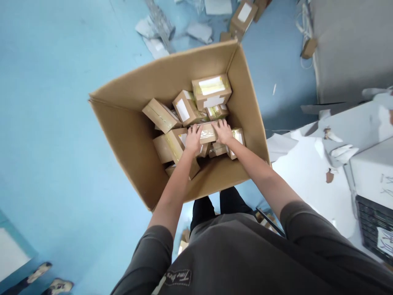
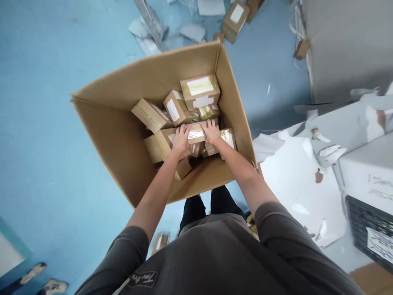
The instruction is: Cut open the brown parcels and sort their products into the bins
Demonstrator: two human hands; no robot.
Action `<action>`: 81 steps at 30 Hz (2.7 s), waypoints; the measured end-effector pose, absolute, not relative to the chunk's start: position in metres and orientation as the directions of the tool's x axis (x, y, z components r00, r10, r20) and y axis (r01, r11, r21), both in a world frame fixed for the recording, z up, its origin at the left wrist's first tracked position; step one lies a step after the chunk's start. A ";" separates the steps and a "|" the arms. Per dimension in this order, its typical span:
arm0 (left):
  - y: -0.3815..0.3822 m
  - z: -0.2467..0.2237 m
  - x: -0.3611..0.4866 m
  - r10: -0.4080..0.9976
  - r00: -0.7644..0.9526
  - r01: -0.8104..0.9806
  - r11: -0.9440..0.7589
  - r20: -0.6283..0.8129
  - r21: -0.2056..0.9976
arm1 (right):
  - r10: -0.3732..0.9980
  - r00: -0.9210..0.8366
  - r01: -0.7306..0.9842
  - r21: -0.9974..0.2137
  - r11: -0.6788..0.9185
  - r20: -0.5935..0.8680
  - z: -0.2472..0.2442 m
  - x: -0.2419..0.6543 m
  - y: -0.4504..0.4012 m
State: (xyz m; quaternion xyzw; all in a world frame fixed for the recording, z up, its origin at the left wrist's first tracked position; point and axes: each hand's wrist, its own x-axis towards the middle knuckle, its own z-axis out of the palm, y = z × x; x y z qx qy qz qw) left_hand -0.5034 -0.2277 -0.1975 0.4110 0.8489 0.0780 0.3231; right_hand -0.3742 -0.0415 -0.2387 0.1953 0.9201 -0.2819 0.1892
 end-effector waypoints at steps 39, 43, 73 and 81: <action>-0.025 0.038 0.039 0.827 0.375 0.912 -0.247 -0.419 0.328 | 0.905 0.228 0.848 -0.384 -0.366 -0.359 0.008 0.231 -0.112; -0.044 0.013 0.039 0.829 0.345 0.912 -0.184 -0.440 0.368 | 0.872 0.303 0.801 -0.394 -0.451 -0.383 -0.013 0.232 -0.112; -0.002 -0.014 -0.001 0.708 0.641 0.537 -0.139 -0.296 0.832 | 0.933 0.177 0.716 -0.609 -0.340 -0.314 -0.008 0.201 -0.112; 0.023 0.018 0.026 0.822 0.494 0.468 0.024 -0.284 0.883 | 0.920 0.315 0.658 -0.645 -0.389 -0.234 0.026 0.244 -0.064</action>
